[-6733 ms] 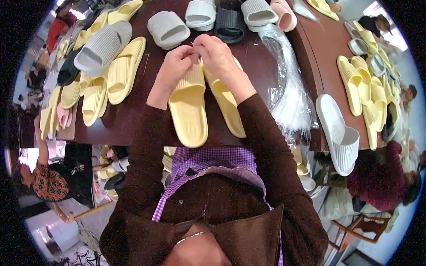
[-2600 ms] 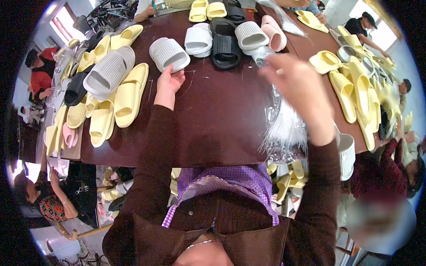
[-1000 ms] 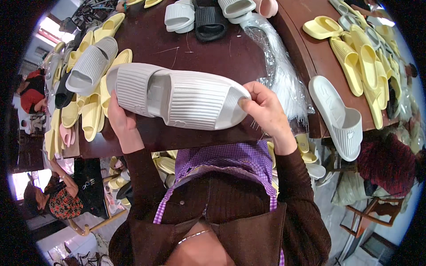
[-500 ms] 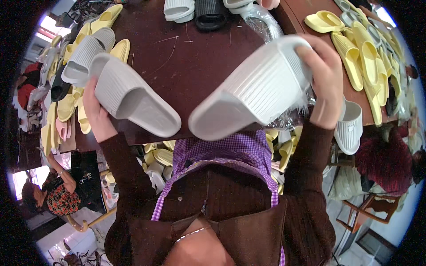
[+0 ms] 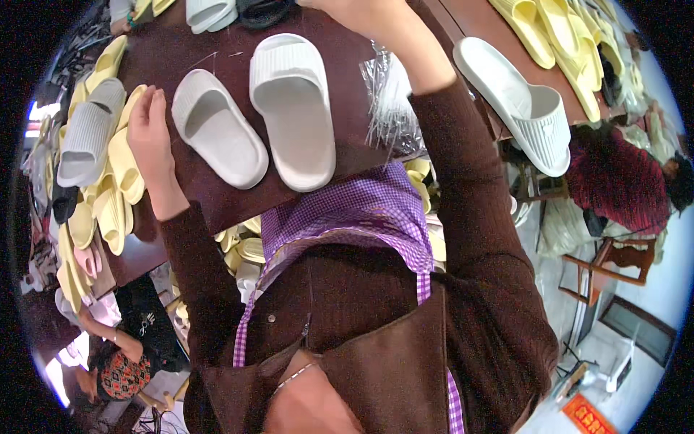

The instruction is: The person pairs slippers together and fastens each pair using plastic tags by hand before tossing them aside.

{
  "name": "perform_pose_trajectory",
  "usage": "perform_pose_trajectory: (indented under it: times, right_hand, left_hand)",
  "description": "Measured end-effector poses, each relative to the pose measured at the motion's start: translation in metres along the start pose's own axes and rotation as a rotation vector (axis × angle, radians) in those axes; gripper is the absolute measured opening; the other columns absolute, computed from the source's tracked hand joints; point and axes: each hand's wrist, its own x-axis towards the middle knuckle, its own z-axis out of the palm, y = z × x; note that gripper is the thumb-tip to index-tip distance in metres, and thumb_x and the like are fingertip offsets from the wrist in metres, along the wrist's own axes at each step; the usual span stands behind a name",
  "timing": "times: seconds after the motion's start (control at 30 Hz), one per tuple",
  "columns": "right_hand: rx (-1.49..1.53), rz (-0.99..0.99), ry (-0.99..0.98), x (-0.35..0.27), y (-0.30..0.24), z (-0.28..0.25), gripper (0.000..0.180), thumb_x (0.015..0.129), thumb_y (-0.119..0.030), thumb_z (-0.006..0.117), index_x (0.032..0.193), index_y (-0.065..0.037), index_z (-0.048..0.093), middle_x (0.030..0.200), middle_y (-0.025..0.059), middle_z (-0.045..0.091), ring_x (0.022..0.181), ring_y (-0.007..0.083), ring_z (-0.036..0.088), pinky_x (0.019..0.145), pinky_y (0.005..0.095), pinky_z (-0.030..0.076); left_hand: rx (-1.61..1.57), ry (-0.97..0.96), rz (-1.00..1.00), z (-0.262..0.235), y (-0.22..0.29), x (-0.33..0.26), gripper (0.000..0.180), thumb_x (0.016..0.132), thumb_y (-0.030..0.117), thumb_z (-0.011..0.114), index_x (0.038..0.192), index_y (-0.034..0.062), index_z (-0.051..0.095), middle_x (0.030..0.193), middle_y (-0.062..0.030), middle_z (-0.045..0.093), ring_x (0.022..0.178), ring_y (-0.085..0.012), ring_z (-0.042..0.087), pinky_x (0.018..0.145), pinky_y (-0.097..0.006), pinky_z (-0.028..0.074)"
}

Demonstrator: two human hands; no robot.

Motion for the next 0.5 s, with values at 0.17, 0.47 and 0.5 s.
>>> perform_pose_trajectory:
  times: [0.17,0.47,0.5]
  right_hand:
    - [0.068,0.093,0.029,-0.087,0.039,0.012,0.021,0.086,-0.009,0.06,0.104,0.0,0.065,0.091,0.0064,0.068,0.081,0.0101,0.062,0.071,0.0215,0.048]
    - [-0.031,0.378,0.373,-0.136,0.073,0.037,0.018,0.086,-0.002,0.055,0.102,0.001,0.063,0.088,0.009,0.068,0.078,0.0126,0.065,0.071,0.0263,0.051]
    - [-0.029,0.39,0.403,-0.136,0.074,0.038,0.018,0.086,-0.001,0.055,0.102,0.001,0.062,0.087,0.0095,0.068,0.079,0.0135,0.066,0.071,0.0272,0.052]
  left_hand:
    - [-0.021,-0.374,0.125,0.053,0.061,-0.075,0.016,0.082,0.006,0.064,0.095,-0.0032,0.061,0.084,-0.0082,0.061,0.074,-0.0179,0.058,0.069,-0.028,0.047]
    - [0.324,-0.706,0.344,0.179,0.068,-0.097,0.02,0.081,0.015,0.06,0.083,-0.0052,0.06,0.088,-0.0206,0.061,0.081,-0.0384,0.06,0.071,-0.046,0.048]
    - [0.341,-0.74,0.297,0.19,0.061,-0.092,0.021,0.081,0.017,0.061,0.084,-0.0041,0.062,0.087,-0.0211,0.062,0.082,-0.0378,0.061,0.072,-0.045,0.048]
